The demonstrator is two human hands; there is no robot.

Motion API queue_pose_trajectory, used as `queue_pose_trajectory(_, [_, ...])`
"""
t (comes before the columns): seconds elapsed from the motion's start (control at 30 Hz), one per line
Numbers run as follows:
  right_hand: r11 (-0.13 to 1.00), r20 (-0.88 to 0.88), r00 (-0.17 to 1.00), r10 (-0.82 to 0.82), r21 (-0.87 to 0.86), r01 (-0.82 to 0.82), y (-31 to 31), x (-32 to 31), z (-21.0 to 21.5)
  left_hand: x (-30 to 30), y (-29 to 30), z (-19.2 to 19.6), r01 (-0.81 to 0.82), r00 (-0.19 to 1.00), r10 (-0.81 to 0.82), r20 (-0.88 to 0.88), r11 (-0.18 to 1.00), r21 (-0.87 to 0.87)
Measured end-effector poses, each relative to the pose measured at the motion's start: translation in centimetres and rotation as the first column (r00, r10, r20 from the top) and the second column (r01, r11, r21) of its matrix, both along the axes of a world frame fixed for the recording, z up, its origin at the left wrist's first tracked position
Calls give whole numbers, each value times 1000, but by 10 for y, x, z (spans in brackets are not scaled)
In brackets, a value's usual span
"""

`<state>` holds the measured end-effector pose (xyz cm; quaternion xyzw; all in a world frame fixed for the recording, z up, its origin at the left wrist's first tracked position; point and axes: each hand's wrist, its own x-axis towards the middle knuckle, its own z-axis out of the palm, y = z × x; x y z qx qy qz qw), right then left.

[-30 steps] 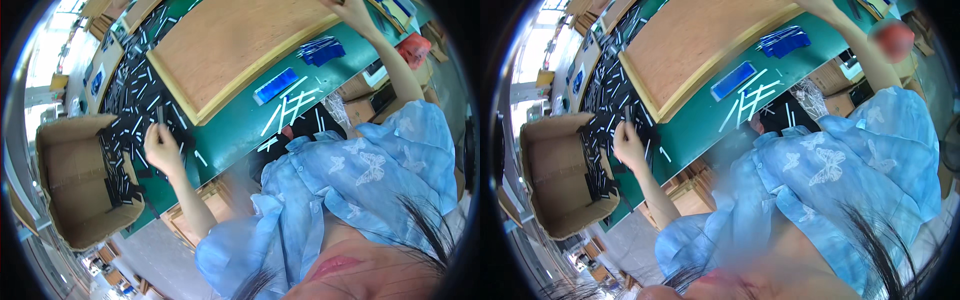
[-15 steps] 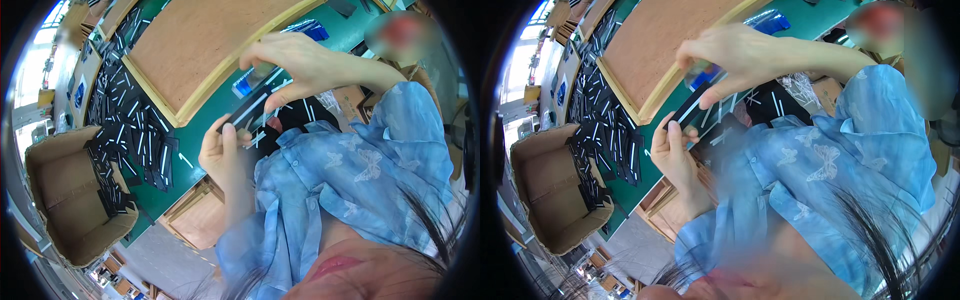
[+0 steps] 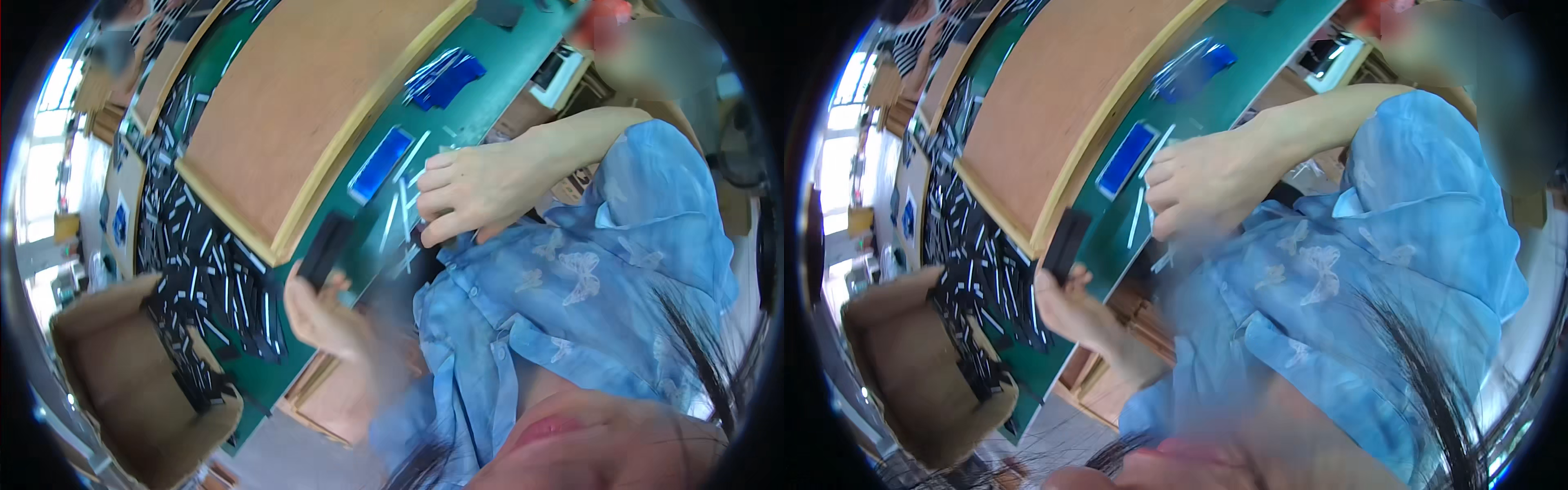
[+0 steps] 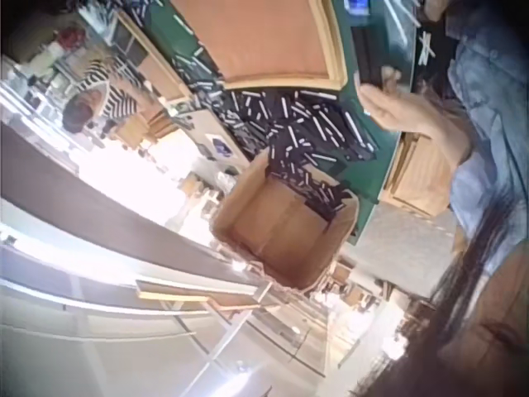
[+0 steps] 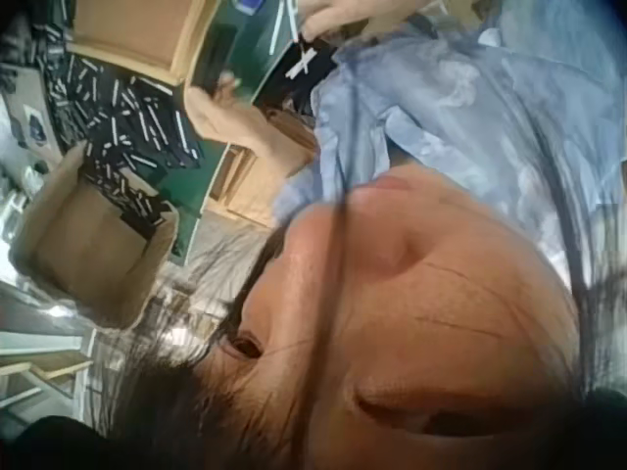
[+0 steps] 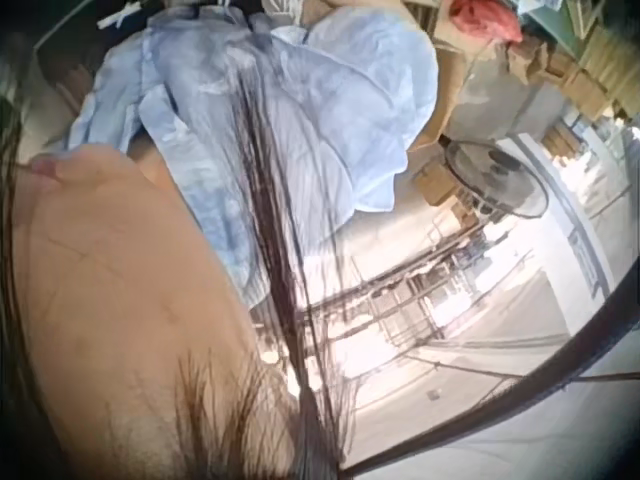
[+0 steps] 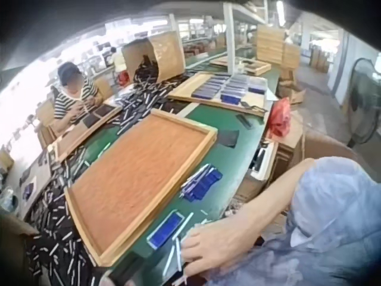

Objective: Manually assembling and sorting transformer components by wrapping or fitting black cores with blue components and placing them in a tray.

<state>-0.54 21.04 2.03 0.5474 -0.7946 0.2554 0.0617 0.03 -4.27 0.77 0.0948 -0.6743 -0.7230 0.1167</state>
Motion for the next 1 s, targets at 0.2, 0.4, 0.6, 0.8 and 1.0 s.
queue_pose_trajectory(0.2, [689, 55, 704, -708, -168, 705, 107, -44, 5, -26, -23, -7, -302, 916, 238, -322, 939, -164])
queue_pose_trajectory(0.4, [90, 89, 85, -992, 57, 994, 214, -114, -18, -63, -45, -37, -81, 989, 87, -121, 995, 58])
queue_pose_trajectory(0.6, [74, 116, 70, -991, 27, 997, 232, -126, -38, -70, -35, -36, 41, 999, -37, -31, 988, 147])
queue_pose_trajectory(0.8, [76, 100, 76, -992, -2, 997, 225, -129, -37, -68, -39, -35, 64, 997, -59, -49, 992, 105])
queue_pose_trajectory(1.0, [126, 95, 128, -987, -28, 992, 218, -131, -36, -61, -44, -37, 26, 999, -20, -42, 991, 128])
